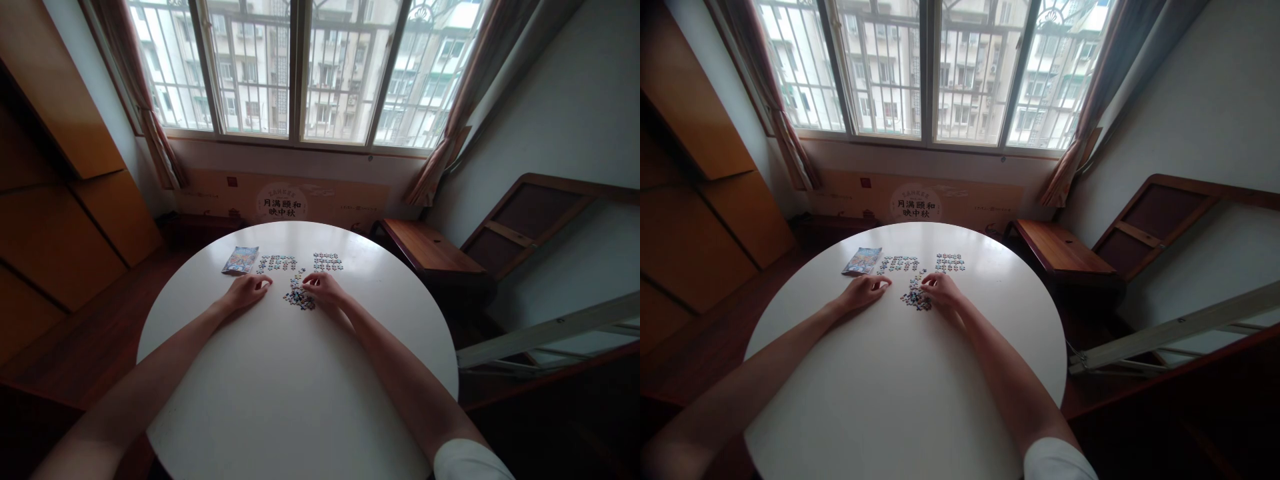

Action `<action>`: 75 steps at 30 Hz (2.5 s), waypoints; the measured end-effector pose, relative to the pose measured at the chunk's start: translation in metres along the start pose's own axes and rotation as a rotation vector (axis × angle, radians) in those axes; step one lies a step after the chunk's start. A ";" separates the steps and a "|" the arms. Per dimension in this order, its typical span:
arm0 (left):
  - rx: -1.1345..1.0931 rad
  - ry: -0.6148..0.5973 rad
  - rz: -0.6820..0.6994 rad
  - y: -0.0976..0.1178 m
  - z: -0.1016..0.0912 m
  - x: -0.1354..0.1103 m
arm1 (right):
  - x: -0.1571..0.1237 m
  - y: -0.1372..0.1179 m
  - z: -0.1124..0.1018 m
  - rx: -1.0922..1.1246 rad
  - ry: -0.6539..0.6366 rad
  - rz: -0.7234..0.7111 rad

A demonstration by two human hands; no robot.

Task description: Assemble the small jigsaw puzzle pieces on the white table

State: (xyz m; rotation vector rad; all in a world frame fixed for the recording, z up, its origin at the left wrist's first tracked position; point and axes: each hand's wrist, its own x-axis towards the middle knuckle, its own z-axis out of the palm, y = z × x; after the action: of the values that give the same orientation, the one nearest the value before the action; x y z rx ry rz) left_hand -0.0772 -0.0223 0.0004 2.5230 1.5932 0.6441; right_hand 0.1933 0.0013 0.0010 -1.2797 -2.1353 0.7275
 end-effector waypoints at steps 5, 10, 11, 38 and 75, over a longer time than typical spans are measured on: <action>-0.009 0.000 0.001 0.002 -0.002 0.000 | 0.002 0.007 -0.004 0.087 -0.095 -0.039; -0.020 0.007 0.002 0.002 -0.001 0.000 | 0.003 0.006 -0.003 0.093 -0.043 -0.021; -0.021 0.006 0.000 0.002 -0.001 0.000 | 0.003 0.005 -0.002 0.082 -0.032 -0.012; -0.297 0.007 -0.064 0.029 -0.010 0.023 | 0.008 -0.007 0.025 0.705 0.214 -0.002; -0.269 0.196 0.250 0.053 0.028 0.015 | 0.003 -0.004 0.027 0.753 0.142 -0.105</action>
State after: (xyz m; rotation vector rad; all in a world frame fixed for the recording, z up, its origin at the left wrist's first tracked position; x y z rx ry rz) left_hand -0.0164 -0.0292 -0.0048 2.5350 1.1507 1.0841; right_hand 0.1707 -0.0021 -0.0147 -0.7724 -1.5534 1.1991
